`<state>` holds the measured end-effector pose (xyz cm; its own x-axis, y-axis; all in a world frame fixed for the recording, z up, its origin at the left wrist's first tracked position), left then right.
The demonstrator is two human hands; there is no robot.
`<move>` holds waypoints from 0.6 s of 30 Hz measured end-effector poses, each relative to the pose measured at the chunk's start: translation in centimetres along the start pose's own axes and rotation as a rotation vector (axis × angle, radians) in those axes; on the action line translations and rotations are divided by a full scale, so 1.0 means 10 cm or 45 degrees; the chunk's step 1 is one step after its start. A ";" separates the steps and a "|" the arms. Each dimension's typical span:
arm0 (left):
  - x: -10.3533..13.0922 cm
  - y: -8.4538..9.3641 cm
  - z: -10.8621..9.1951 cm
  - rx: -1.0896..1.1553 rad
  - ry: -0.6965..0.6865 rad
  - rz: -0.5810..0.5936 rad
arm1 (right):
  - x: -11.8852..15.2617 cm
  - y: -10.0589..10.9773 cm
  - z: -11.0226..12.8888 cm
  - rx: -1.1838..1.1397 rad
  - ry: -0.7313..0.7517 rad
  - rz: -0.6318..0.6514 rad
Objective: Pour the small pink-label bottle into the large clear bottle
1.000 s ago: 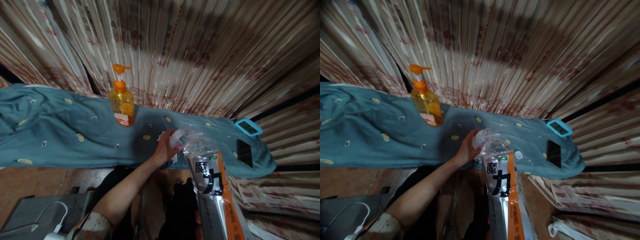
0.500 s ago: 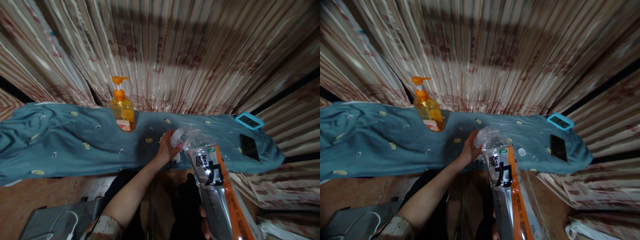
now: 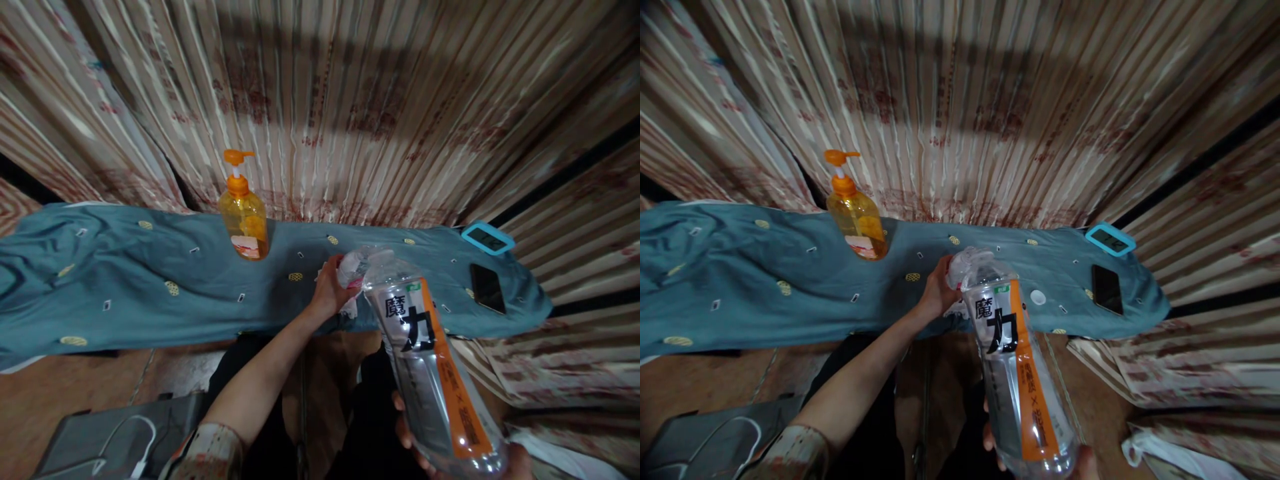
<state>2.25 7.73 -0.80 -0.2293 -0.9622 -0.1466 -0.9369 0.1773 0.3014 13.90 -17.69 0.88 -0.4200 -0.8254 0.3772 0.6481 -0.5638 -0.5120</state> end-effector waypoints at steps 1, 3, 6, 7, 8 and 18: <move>0.00 0.00 0.00 0.002 0.004 0.005 | 0.02 -0.04 0.02 0.013 0.034 -0.096; 0.00 0.01 0.00 0.001 0.012 0.016 | 0.04 -0.14 0.05 0.049 0.060 -0.144; 0.00 0.01 -0.02 -0.021 0.011 0.030 | 0.04 -0.20 0.08 0.076 0.056 -0.096; 0.00 0.02 -0.02 -0.030 0.006 0.033 | 0.03 -0.20 0.08 0.074 0.052 -0.079; 0.00 0.02 -0.03 -0.038 -0.002 0.034 | 0.03 -0.18 0.08 0.070 0.054 -0.067; 0.00 0.03 0.00 -0.037 -0.032 0.063 | 0.00 -0.14 0.11 0.136 0.087 -0.070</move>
<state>1.93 7.75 -0.72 -0.2819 -0.9469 -0.1547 -0.9164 0.2180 0.3356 13.69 -16.93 2.42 -0.4966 -0.7956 0.3470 0.6856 -0.6048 -0.4053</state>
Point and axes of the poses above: each hand's wrist, its own x-axis away from the middle knuckle, its own y-axis out of the back of the hand, z = x × y, the point moved 5 cm from there along -x, towards the middle knuckle, and after that the axes turned 3 degrees about y, right-handed, at the moved point
